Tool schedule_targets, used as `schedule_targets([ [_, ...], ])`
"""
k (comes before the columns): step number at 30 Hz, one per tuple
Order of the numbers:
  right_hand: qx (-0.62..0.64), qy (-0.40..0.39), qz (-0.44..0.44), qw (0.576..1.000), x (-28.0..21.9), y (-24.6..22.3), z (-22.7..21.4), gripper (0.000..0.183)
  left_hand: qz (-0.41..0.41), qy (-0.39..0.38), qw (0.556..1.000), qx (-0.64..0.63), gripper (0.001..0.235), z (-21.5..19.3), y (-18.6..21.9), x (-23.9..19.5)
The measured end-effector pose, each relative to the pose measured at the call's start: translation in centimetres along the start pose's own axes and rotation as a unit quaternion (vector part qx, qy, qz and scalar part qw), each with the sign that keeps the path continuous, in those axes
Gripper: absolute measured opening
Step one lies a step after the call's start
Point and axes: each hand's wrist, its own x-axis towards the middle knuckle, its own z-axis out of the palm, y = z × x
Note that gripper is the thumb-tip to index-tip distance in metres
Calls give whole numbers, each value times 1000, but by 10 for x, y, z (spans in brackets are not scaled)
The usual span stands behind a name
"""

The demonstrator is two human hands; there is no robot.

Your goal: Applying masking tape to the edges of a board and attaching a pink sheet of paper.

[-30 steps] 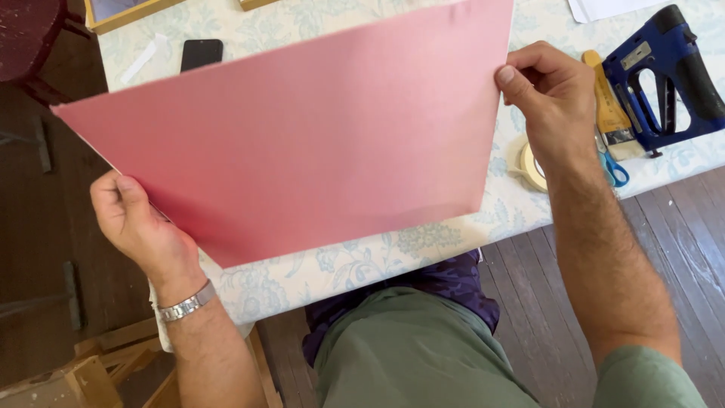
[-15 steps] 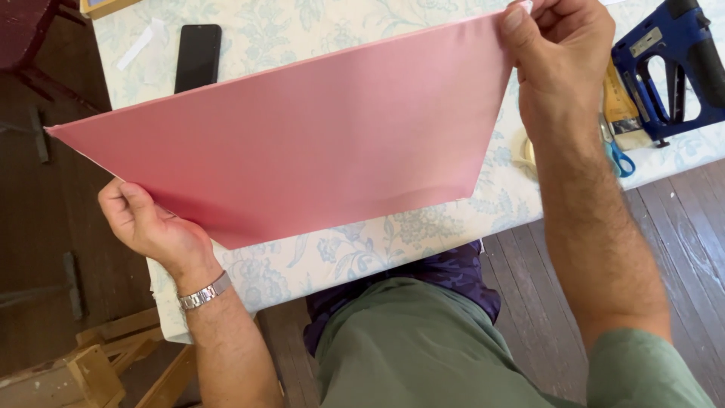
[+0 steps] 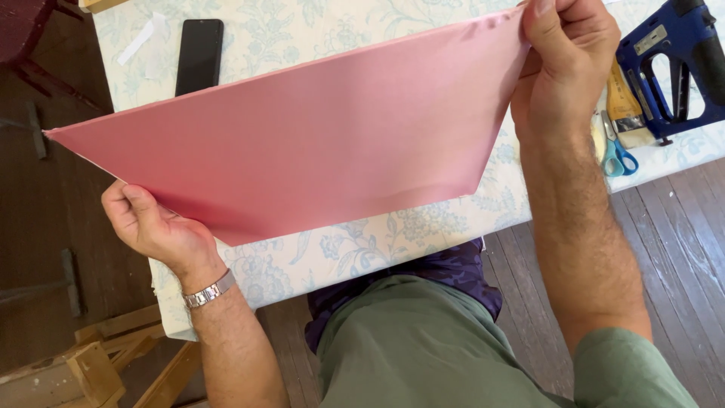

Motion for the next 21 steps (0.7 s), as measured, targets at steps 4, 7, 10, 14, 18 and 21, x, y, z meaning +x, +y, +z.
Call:
schedule_targets([
  [4,-34,-58,28,997,-3,-15,0,12,-1,-20,1000,0,13,-1,5,0],
  [7,-33,-55,58,996,-11,-28,2,16,63,-5,998,18,16,11,25,2],
  [10,-21,-47,86,995,-21,-36,0,26,216,65,970,91,12,42,70,-5],
  [14,-37,-42,53,997,-30,-41,3,28,426,-21,883,195,26,93,133,-26],
  [18,-45,-45,14,998,-40,-43,4,25,401,-290,851,175,19,151,178,-58],
  [21,-26,-39,-15,999,-46,-46,3,29,423,-371,814,143,6,204,197,-72],
])
